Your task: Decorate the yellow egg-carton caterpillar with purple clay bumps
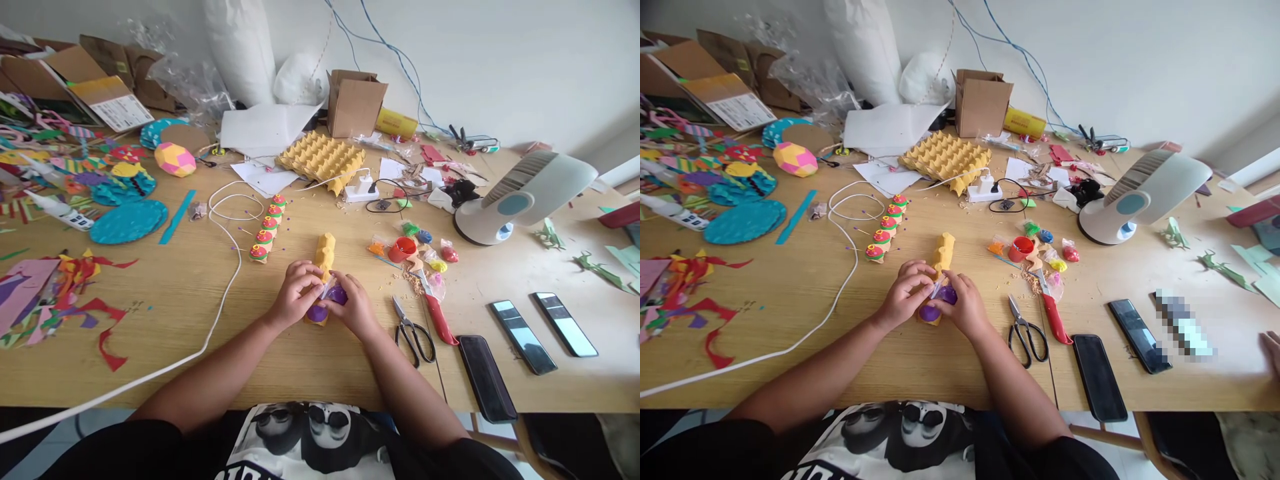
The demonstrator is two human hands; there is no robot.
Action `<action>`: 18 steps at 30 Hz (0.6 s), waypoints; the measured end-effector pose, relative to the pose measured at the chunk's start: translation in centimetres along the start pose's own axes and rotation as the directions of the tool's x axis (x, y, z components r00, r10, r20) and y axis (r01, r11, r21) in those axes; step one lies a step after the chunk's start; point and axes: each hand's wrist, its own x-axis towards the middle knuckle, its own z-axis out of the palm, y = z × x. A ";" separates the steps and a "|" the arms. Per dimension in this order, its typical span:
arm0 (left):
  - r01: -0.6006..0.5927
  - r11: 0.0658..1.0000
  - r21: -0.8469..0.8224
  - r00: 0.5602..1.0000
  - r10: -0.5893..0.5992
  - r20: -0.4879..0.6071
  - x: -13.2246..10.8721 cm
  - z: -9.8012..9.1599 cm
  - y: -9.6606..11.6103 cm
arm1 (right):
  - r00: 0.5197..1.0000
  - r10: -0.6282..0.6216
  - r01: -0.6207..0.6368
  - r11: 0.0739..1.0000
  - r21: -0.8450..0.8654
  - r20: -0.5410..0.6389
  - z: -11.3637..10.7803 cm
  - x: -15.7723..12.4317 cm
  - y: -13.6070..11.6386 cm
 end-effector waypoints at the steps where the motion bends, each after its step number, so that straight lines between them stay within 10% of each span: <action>1: 0.004 1.000 -0.010 1.000 -0.004 0.005 0.0 0.0 0.0 | 1.000 -0.006 0.006 1.000 -0.013 -0.004 0.0 0.0 -0.1; 18: 0.137 0.987 -0.088 0.990 -0.134 0.045 0.0 0.0 -0.2 | 0.998 -0.054 0.050 0.991 -0.123 -0.028 -0.4 -0.1 -0.2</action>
